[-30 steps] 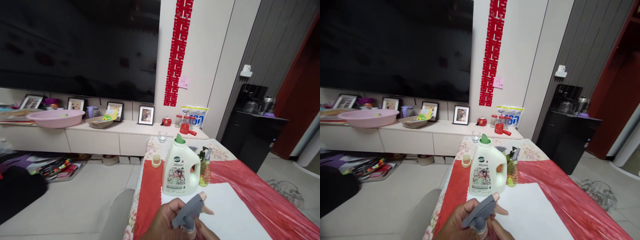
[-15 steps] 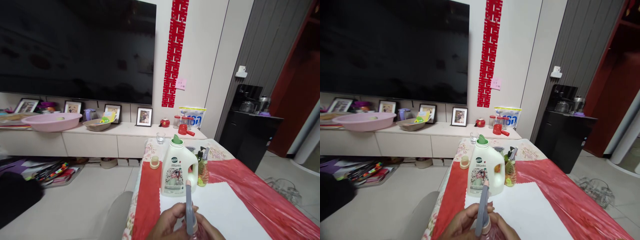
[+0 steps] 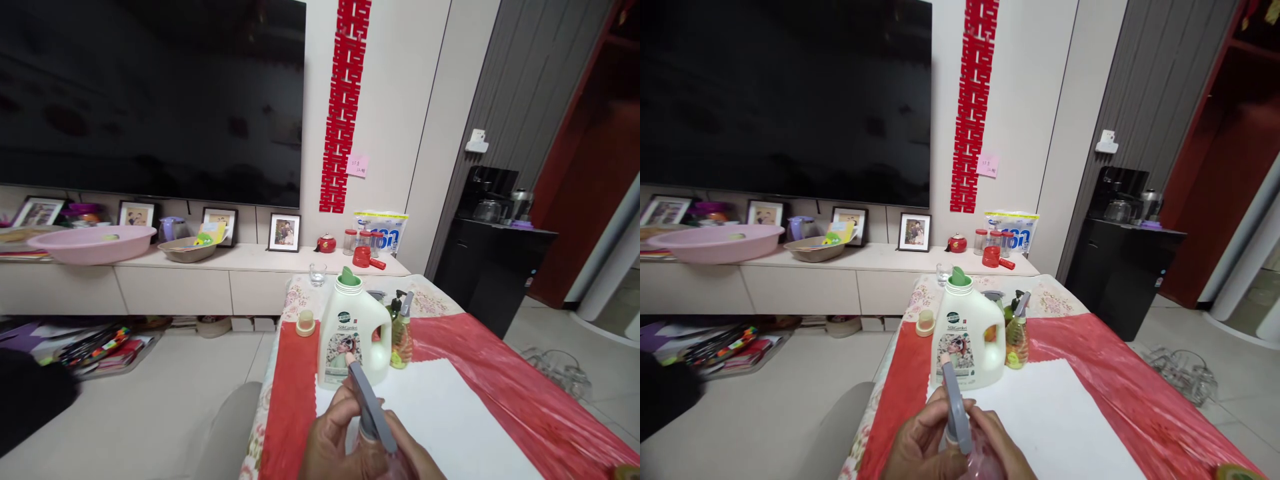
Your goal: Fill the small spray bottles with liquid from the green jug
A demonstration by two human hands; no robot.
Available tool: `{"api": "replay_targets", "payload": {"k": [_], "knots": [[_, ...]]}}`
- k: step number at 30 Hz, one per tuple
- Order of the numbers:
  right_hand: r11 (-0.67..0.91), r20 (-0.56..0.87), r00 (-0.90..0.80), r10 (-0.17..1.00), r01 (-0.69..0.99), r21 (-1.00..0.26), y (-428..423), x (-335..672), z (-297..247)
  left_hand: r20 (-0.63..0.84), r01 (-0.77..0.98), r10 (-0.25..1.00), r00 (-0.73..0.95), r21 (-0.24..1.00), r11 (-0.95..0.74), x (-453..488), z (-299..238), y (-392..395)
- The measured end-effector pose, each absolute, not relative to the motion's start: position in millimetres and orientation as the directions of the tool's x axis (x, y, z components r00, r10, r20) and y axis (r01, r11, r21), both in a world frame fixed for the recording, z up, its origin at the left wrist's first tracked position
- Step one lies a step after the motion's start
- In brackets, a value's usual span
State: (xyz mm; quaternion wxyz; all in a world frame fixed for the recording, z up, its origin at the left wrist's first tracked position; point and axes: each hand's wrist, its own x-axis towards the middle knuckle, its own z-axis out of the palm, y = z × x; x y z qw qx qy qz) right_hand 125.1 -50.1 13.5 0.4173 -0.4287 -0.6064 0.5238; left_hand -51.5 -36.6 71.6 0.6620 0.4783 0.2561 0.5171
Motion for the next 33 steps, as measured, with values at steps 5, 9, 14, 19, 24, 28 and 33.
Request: {"api": "replay_targets", "payload": {"k": [5,9,14,19,24,28,33], "knots": [[0.174,0.133,-0.339,0.931,0.091,-0.981,-47,140,8,0.088,-0.57,0.96,0.265,0.818,0.082,-51,75,-37],[0.175,0.11,-0.296,0.949,0.203,-0.963,-56,152,21,0.113,-0.741,0.99,0.089,0.672,-0.01,-65,93,-35],[0.077,0.039,-0.191,0.981,0.199,-0.977,-64,169,26,0.0,-0.874,0.999,-0.036,0.485,-0.031,-86,112,-22],[0.002,0.001,-0.008,1.0,0.253,-0.967,-67,189,21,-0.249,-0.899,0.967,-0.054,0.433,0.061,-86,83,-6],[0.038,0.063,0.165,0.984,0.154,-0.987,-64,187,16,-0.419,-0.816,0.907,-0.036,0.536,0.216,-73,32,-8],[0.051,0.068,0.181,0.981,0.096,-0.994,-62,181,16,-0.478,-0.744,0.878,0.001,0.586,0.32,-68,13,-15],[0.036,0.045,0.173,0.984,0.052,-0.998,-63,172,21,-0.509,-0.708,0.856,0.091,0.571,0.415,-69,9,-21]]}}
